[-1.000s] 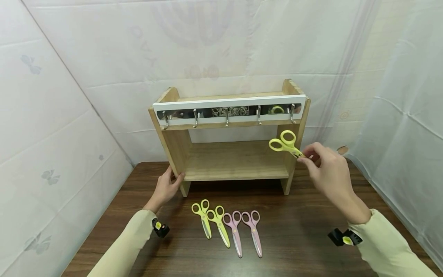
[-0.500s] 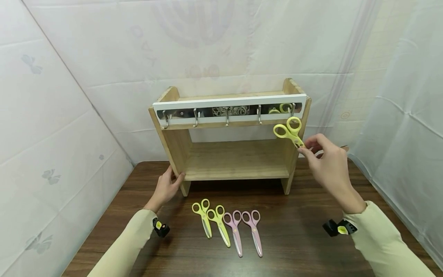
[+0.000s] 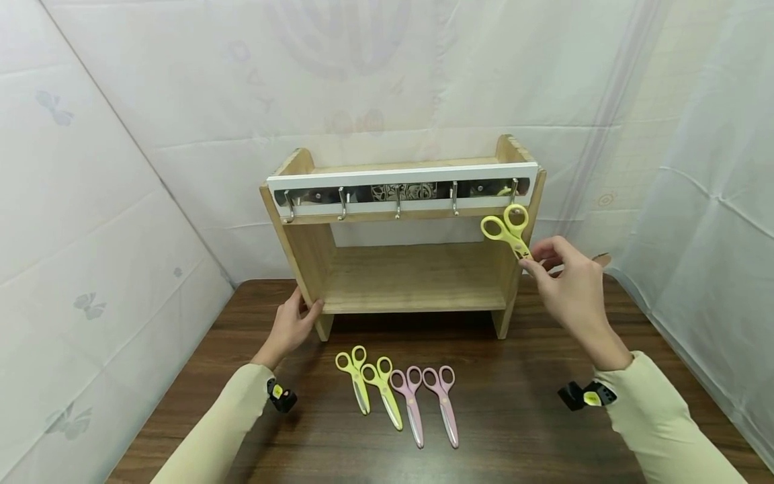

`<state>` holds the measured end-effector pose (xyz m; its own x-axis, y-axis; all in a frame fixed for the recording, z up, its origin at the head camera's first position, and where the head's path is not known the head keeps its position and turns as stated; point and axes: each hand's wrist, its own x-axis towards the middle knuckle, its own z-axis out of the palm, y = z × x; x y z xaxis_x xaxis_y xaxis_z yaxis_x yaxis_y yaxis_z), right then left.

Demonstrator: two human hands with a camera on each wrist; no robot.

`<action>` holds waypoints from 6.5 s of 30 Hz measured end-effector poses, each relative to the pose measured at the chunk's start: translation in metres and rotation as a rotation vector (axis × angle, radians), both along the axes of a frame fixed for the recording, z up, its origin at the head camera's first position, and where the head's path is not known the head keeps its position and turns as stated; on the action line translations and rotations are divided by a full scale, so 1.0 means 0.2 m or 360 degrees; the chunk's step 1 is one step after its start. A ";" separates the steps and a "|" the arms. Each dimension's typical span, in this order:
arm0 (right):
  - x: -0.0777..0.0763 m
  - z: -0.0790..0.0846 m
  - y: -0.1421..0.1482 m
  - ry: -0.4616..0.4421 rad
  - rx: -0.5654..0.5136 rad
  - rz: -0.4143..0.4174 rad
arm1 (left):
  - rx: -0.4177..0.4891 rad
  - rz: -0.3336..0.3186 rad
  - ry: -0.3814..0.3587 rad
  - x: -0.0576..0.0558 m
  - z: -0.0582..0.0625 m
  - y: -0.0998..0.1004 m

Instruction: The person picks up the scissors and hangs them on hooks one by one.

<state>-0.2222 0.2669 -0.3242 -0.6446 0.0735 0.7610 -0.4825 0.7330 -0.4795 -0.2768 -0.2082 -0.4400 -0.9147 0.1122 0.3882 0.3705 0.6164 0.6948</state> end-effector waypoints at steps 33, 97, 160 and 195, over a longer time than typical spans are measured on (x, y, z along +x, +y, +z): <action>-0.03 -0.05 -0.03 -0.0059 -0.0106 0.0045 | 0.0002 0.0001 0.0024 0.00 0.00 0.00; 0.09 -0.23 -0.07 -0.0051 0.0060 0.0024 | 0.0009 -0.0015 -0.0011 0.01 0.00 -0.01; 0.38 -0.71 -0.47 -0.1097 0.0824 0.0513 | 0.0012 -0.0018 -0.0001 0.01 -0.01 -0.01; 0.36 -0.68 -0.39 -0.1052 0.0896 0.0238 | 0.0019 -0.0015 -0.0008 0.01 0.00 -0.01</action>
<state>-0.1496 0.1893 -0.4611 -0.9388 -0.3205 0.1264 -0.3438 0.8961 -0.2808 -0.2755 -0.2102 -0.4405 -0.9155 0.1162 0.3852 0.3729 0.6047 0.7038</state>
